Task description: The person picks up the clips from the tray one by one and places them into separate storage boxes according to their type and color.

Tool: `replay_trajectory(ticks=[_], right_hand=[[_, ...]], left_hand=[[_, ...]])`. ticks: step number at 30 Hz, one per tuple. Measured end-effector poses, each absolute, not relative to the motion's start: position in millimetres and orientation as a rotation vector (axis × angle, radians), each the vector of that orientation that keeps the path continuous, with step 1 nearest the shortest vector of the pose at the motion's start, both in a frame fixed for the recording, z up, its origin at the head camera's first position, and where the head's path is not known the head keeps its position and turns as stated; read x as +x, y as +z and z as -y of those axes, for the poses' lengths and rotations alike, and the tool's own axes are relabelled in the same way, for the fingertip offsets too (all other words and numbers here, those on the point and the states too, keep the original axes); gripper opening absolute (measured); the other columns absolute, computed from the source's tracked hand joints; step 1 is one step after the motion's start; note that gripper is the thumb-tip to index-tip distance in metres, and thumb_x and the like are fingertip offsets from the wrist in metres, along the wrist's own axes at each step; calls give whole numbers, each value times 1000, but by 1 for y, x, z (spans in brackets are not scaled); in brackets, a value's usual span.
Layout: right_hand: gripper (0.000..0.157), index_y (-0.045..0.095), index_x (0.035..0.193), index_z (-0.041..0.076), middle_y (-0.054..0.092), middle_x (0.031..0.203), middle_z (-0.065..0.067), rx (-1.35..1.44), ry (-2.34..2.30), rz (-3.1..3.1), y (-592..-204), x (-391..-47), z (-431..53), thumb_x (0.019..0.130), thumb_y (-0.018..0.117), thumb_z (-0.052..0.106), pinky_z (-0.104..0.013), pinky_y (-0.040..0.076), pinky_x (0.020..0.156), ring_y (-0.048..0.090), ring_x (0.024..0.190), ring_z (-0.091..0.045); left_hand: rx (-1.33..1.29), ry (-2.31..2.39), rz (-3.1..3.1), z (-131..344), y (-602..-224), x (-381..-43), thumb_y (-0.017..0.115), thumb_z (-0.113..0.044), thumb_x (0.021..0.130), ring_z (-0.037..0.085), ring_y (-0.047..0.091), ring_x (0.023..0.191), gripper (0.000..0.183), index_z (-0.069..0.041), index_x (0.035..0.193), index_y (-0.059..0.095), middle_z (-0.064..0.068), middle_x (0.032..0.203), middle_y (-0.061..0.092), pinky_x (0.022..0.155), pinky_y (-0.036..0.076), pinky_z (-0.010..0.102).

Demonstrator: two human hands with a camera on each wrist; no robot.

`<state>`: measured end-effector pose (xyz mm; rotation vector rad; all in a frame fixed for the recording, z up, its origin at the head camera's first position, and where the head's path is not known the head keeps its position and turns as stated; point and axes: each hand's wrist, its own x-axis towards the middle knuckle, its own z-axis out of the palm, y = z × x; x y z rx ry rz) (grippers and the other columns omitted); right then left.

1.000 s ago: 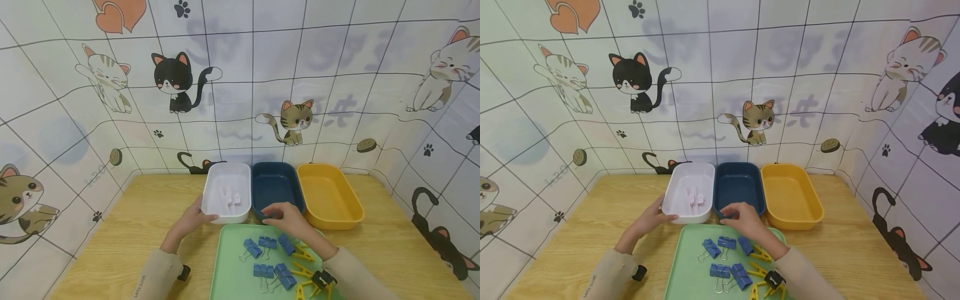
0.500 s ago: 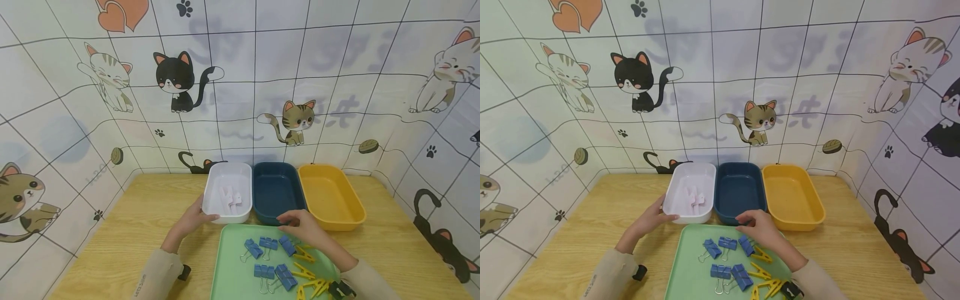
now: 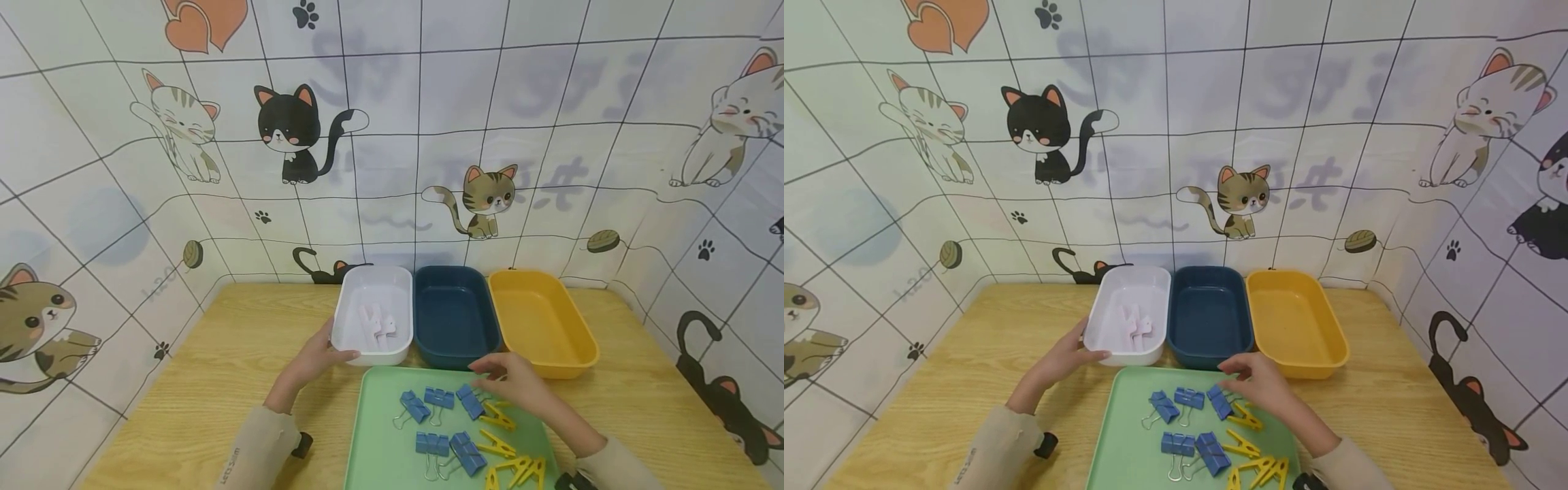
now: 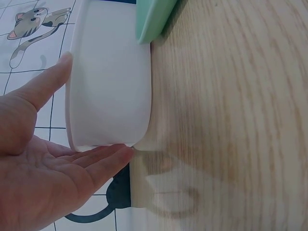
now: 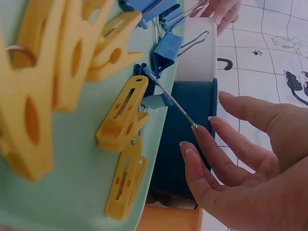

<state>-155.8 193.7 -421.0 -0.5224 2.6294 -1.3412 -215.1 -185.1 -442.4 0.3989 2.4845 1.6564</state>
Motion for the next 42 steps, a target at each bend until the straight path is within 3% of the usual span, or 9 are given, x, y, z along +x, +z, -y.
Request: replay_trajectory(ticks=[14,22,42], right_hand=[[33,68,111,-9,68,106,-20,-550,-1386,-2508,-430,-155,-207,83,78,5,-27,55,65,64,82,-24],[32,67,111,-10,68,96,-15,-575,-1395,-2495,-435,-155,-209,82,77,0,-27,55,65,64,79,-25],[22,66,109,-10,68,87,-17,-667,-1491,-2299,-446,-164,-213,88,70,-3,-28,56,65,68,77,-25]], left_hand=[[346,1701,-2475,184,-447,-217,76,-7,86,43,43,133,90,-5,157,20,25,149,41,109,32,60],[350,1668,-2483,184,-446,-217,77,-11,86,42,41,135,93,-5,158,18,24,150,40,110,32,59],[363,1669,-2473,183,-444,-216,76,-10,87,43,42,134,92,-7,158,18,25,148,42,110,31,59]])
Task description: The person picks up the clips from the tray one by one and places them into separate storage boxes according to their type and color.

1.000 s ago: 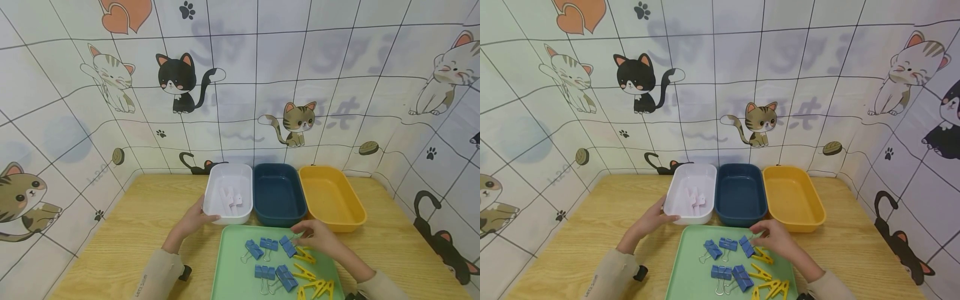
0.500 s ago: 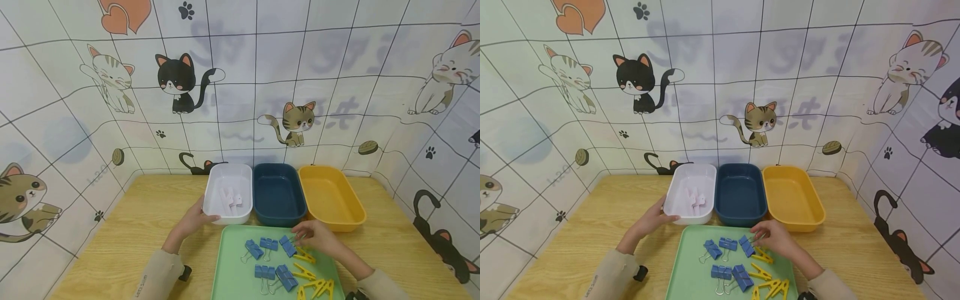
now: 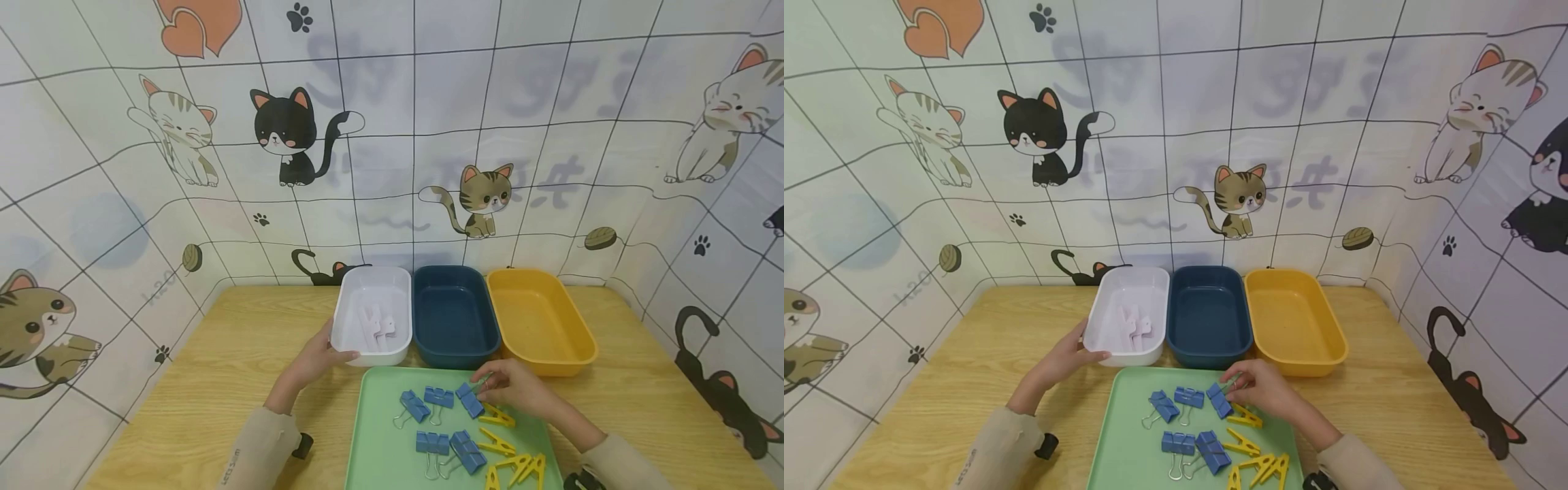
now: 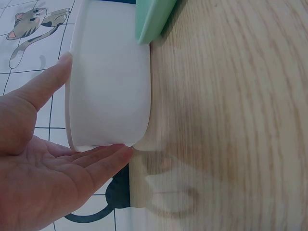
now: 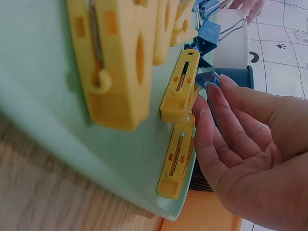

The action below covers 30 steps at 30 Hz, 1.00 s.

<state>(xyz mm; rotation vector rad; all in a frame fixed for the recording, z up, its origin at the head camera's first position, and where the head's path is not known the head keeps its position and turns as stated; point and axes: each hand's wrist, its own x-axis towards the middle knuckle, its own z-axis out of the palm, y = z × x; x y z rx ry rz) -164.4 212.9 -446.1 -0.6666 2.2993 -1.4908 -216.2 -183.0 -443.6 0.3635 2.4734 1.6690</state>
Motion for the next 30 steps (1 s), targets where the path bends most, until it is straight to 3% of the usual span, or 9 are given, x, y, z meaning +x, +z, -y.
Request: replay_trajectory(ticks=[10,17,30], right_hand=[[14,66,99,-7,69,88,-16,-685,-1465,-2313,-445,-165,-211,87,72,-1,-30,56,65,68,76,-25],[18,66,98,-5,69,87,-9,-675,-1454,-2373,-444,-162,-210,87,75,7,-27,54,65,65,74,-19],[16,67,101,0,70,89,-8,-682,-1444,-2450,-435,-158,-209,90,73,11,-28,51,67,64,78,-19]], left_hand=[[362,1664,-2472,183,-443,-217,76,-12,87,43,42,134,92,-7,158,18,25,148,42,110,31,59],[363,1643,-2483,184,-444,-217,76,-14,87,41,42,134,91,-9,158,19,23,150,41,110,33,58],[368,1659,-2484,184,-447,-218,77,-12,87,41,43,133,90,-6,157,21,24,147,44,110,33,58]])
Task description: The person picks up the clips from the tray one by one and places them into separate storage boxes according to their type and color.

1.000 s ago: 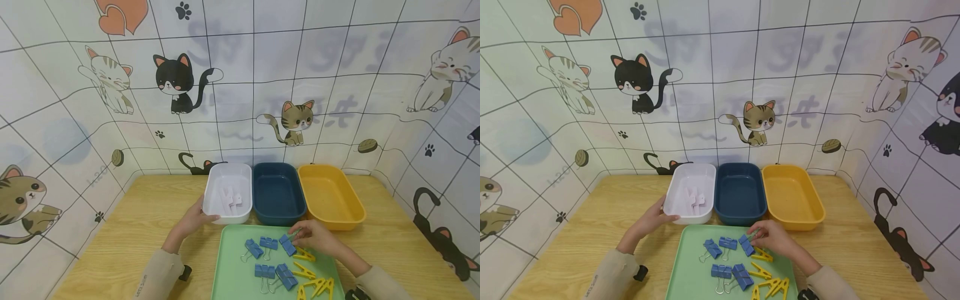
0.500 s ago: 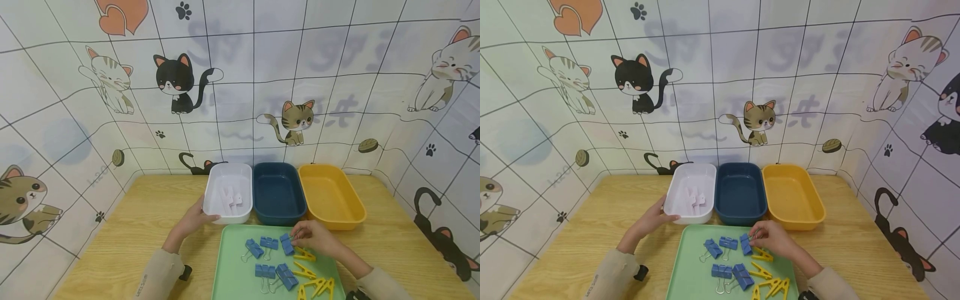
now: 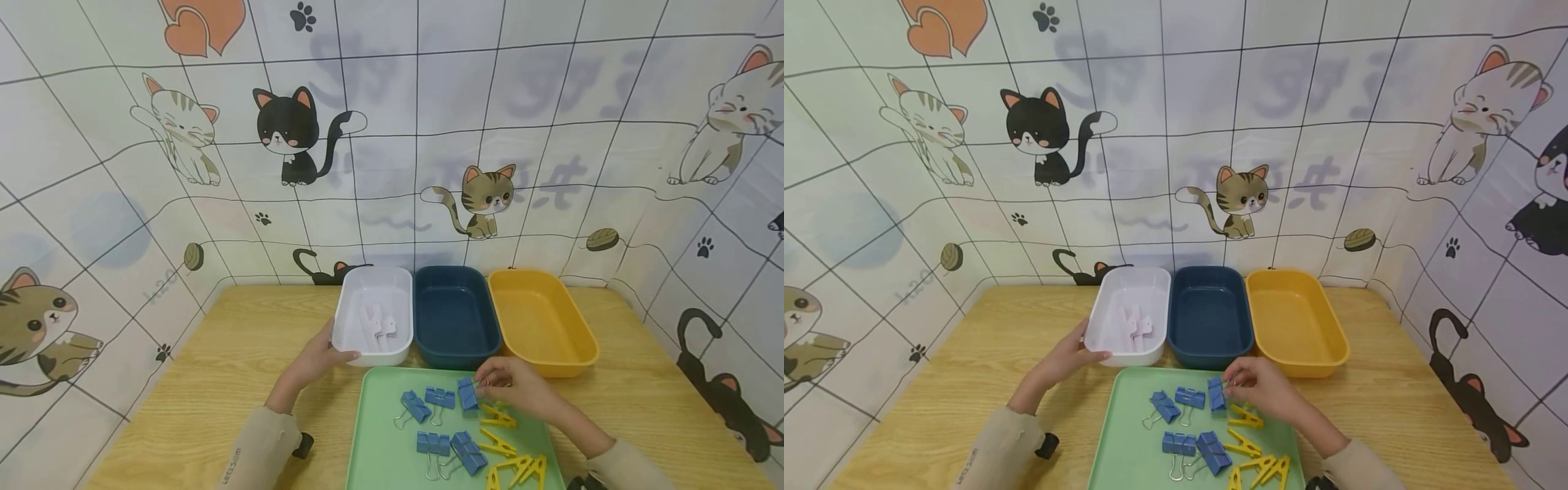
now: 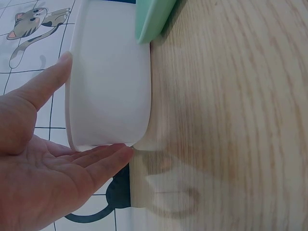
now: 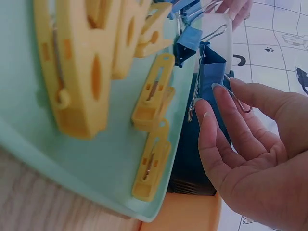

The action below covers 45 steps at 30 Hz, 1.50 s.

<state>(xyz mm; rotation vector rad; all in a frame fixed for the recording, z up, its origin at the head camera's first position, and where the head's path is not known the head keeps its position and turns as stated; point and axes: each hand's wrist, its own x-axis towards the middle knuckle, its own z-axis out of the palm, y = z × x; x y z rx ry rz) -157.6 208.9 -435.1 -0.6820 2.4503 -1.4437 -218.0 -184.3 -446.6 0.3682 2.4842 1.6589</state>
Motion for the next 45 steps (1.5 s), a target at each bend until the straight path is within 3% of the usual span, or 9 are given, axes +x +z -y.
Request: replay_trajectory(ticks=[7,14,28,33,37,45], right_hand=[[16,67,100,3,71,88,-3,-696,-1400,-2495,-427,-157,-207,90,73,14,-28,53,70,65,80,-19],[13,67,100,3,72,89,-9,-713,-1407,-2509,-416,-161,-206,91,72,11,-26,53,69,66,79,-26],[13,66,102,1,71,91,-10,-681,-1441,-2553,-394,-174,-204,92,70,8,-26,56,72,68,81,-21],[14,66,102,1,71,90,-11,-658,-1441,-2574,-392,-181,-203,92,71,9,-31,56,65,67,79,-30],[15,66,103,2,71,91,-9,-617,-1436,-2607,-391,-188,-203,92,71,12,-33,56,68,67,83,-33],[16,66,106,-1,72,97,-11,-623,-1461,-2626,-388,-204,-206,92,69,7,-25,55,73,68,89,-28]], left_hand=[[374,1674,-2484,184,-447,-218,77,-11,86,41,45,132,89,-5,156,22,24,146,45,109,34,58],[350,1681,-2492,183,-446,-217,75,-6,86,44,43,133,89,-3,156,21,26,147,43,108,33,60],[399,1669,-2484,185,-446,-217,77,-11,86,42,43,133,91,-7,157,21,24,147,44,109,33,59],[380,1651,-2490,185,-445,-217,77,-13,86,42,43,133,92,-7,158,19,24,148,42,109,34,59],[359,1638,-2502,184,-443,-217,78,-13,86,41,45,131,92,-7,157,20,24,148,43,108,35,58],[345,1615,-2516,186,-445,-218,78,-16,86,42,44,133,92,-7,157,21,24,148,43,108,35,58]])
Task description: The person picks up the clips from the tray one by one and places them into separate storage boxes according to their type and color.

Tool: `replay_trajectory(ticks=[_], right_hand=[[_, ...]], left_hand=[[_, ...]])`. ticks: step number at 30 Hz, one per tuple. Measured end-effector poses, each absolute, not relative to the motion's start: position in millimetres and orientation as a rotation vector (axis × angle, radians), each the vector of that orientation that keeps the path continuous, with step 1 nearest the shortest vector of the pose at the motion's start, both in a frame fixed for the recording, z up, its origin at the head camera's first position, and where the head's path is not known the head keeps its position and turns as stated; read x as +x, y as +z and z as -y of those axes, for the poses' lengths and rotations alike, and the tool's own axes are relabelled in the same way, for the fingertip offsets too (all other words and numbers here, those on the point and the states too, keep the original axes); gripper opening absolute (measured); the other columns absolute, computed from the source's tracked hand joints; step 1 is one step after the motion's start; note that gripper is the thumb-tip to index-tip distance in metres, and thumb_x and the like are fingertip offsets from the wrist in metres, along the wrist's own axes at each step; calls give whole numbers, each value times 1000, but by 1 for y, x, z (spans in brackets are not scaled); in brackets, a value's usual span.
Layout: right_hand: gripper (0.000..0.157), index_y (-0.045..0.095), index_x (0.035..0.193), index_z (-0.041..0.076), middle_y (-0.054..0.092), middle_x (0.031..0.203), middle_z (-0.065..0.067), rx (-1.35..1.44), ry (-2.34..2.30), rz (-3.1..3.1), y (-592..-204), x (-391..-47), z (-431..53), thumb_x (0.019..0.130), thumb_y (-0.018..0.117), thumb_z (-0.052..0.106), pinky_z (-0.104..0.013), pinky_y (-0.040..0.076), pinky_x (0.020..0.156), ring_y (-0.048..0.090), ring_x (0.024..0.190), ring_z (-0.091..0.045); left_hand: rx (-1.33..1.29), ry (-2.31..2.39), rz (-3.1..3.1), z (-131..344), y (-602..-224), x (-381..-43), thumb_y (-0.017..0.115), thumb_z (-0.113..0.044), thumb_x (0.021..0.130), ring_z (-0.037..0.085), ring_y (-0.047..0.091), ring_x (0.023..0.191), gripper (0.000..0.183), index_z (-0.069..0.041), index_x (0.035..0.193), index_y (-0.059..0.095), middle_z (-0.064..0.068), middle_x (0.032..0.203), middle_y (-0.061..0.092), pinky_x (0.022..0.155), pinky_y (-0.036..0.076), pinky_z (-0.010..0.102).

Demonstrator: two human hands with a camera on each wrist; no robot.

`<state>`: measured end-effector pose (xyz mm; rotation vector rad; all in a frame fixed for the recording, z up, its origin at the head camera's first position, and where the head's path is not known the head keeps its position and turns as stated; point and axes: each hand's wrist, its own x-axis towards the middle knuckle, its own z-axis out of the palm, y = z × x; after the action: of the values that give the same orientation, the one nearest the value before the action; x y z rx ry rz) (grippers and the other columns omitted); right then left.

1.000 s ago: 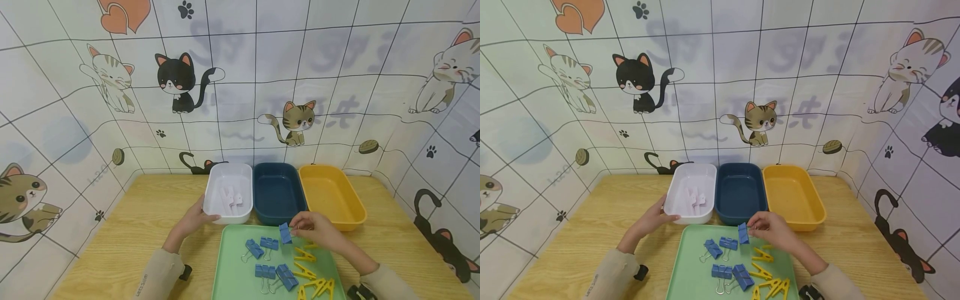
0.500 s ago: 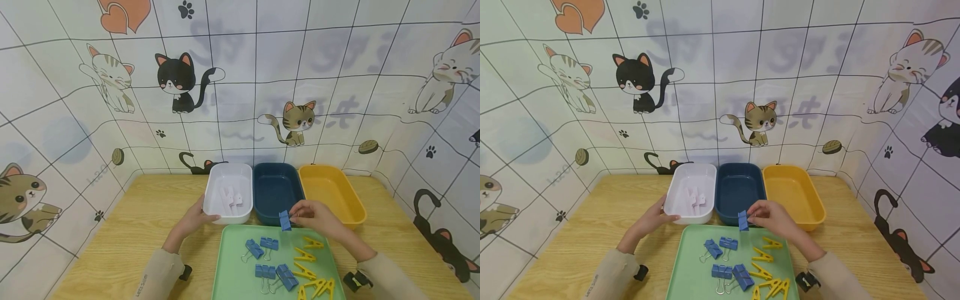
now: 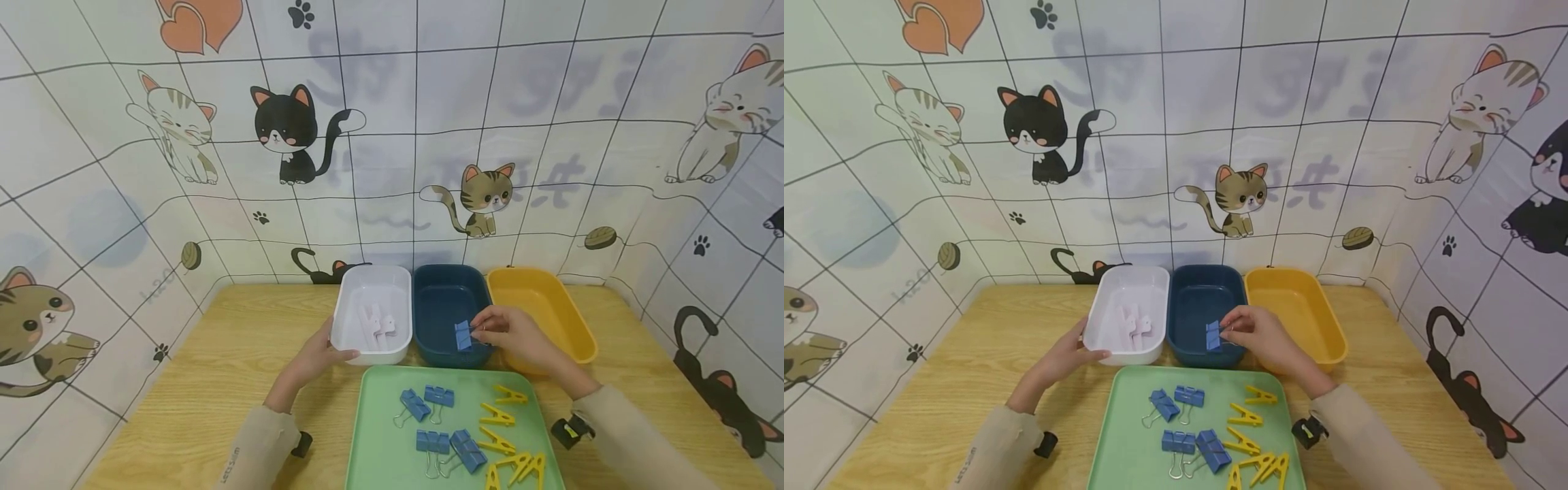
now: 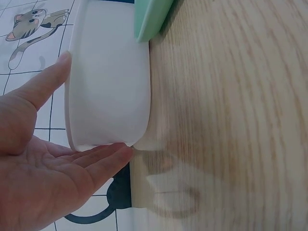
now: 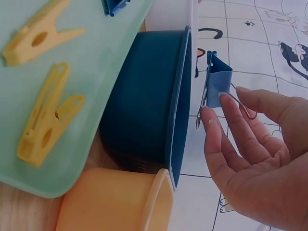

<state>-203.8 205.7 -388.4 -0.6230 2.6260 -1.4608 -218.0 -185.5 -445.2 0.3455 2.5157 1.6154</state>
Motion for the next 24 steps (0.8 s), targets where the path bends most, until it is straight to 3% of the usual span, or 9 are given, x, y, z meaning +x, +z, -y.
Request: replay_trajectory(ticks=[7,11,15,24], right_hand=[[18,65,107,-3,71,95,-13,-526,-1475,-2652,-386,-216,-208,93,69,7,-35,56,72,65,87,-36],[18,65,108,-3,71,96,-13,-515,-1469,-2662,-385,-221,-209,93,68,7,-41,56,76,65,87,-33],[18,66,108,-2,71,95,-11,-507,-1458,-2681,-384,-225,-208,93,68,7,-40,57,75,66,86,-30],[17,66,108,-3,71,97,-15,-459,-1433,-2720,-380,-239,-208,93,67,6,-37,56,73,65,83,-28]], left_hand=[[324,1599,-2543,185,-444,-218,80,-18,84,42,45,132,90,-4,155,26,23,146,46,107,37,58],[288,1570,-2568,185,-444,-219,82,-19,82,40,49,128,90,-3,153,30,22,144,48,104,41,55],[264,1549,-2587,186,-445,-220,84,-21,81,41,53,124,90,-4,152,32,23,143,48,101,45,54],[287,1592,-2560,187,-446,-223,84,-19,81,44,47,130,91,-2,152,30,25,146,43,104,41,57]])
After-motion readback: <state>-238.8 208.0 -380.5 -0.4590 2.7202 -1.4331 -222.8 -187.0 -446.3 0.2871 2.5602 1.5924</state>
